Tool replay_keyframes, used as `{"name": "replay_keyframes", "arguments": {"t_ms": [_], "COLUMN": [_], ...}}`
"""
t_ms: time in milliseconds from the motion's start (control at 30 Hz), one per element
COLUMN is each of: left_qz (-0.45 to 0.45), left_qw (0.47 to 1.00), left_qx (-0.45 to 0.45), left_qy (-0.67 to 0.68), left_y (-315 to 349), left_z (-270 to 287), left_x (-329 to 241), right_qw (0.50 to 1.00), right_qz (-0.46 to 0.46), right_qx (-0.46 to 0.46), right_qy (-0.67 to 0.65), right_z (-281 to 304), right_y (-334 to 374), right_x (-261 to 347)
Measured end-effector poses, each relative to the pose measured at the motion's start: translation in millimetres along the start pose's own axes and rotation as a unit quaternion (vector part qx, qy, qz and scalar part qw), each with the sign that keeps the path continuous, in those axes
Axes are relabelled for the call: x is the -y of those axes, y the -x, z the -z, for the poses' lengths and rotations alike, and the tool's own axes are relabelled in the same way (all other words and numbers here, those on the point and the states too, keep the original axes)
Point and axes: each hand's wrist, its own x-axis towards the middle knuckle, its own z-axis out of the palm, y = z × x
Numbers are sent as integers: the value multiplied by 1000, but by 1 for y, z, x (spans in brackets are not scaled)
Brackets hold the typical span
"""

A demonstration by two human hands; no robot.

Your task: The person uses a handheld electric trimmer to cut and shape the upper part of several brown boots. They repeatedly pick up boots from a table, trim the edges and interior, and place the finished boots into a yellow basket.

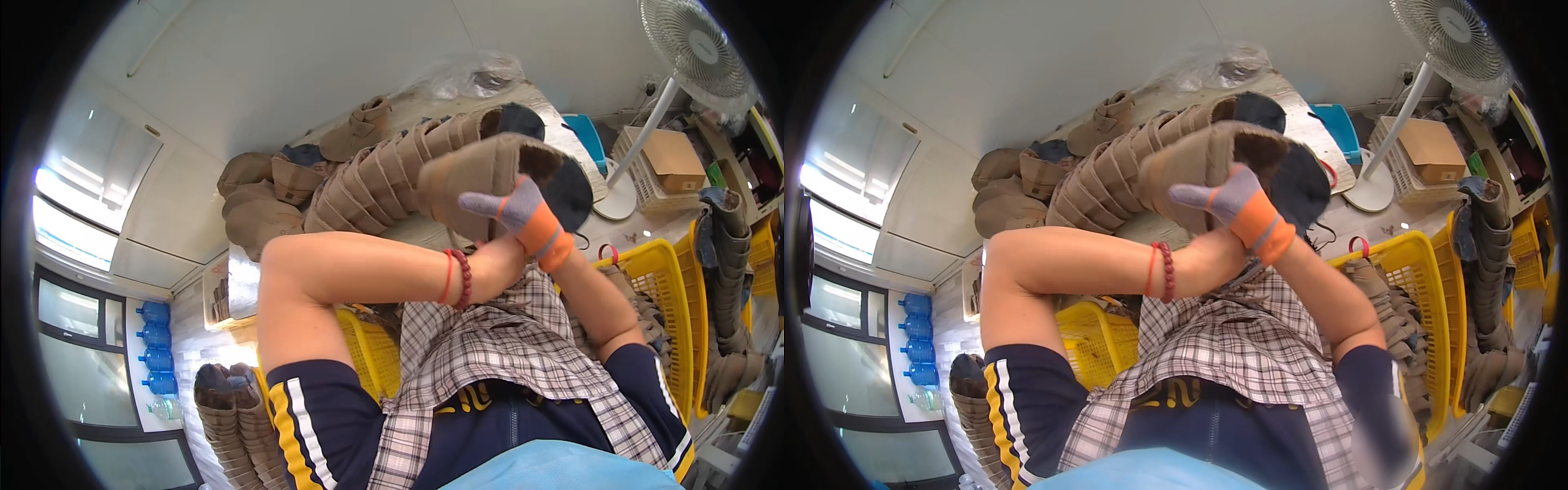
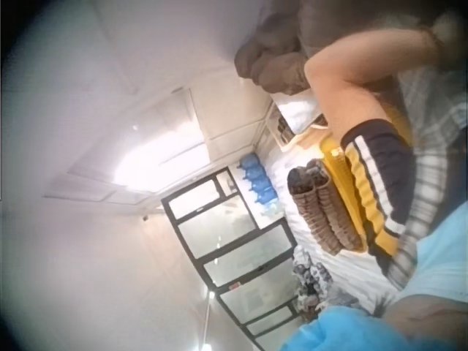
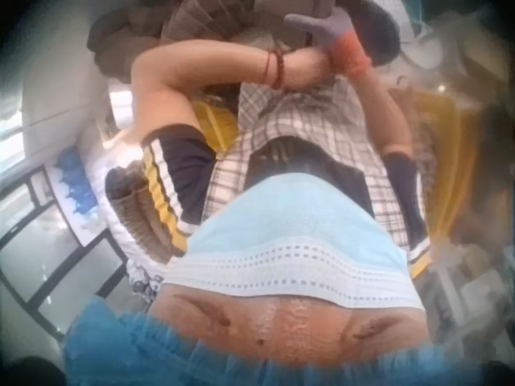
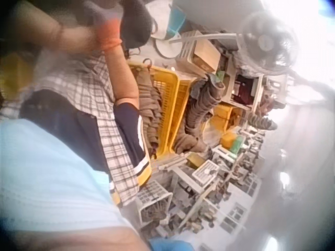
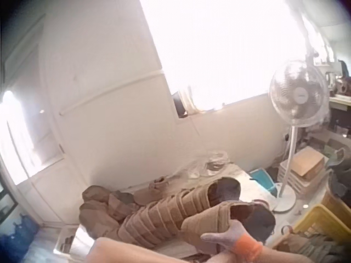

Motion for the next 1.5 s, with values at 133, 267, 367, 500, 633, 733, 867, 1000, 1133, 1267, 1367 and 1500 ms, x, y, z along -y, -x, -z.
{"name": "replay_keyframes", "arguments": {"t_ms": [133,267,367,500,633,733,867,1000,1133,1267,1367,1500], "left_qz": [-62,-28,232,599,546,479,465,466,467,605,685,843], "left_qw": [991,902,765,678,591,547,548,530,555,557,378,-113], "left_qx": [-108,-431,-559,-274,-130,-131,-114,-117,-128,-327,-546,-487], "left_qy": [39,6,220,325,580,674,686,699,677,465,299,200], "left_y": [-21,-2,19,71,78,64,55,57,60,83,109,146], "left_z": [2,-9,-74,-214,-287,-296,-275,-266,-267,-257,-200,-228], "left_x": [-26,14,67,115,128,112,112,111,105,64,6,-144], "right_qw": [992,970,924,826,939,998,997,992,983,997,997,998], "right_qz": [-31,14,70,-14,34,-55,-62,-96,-50,-57,-58,-29], "right_qx": [-125,-241,-295,-256,-101,10,44,-4,15,-2,-33,-42], "right_qy": [-15,31,234,503,326,-16,-26,-81,-174,-56,-38,-29], "right_z": [24,72,123,90,93,105,109,88,111,91,91,92], "right_y": [43,44,9,-57,-110,-103,-111,-133,-146,-143,-125,-131], "right_x": [-35,-39,-55,-39,-91,-71,-69,-108,-168,-137,-123,-110]}}
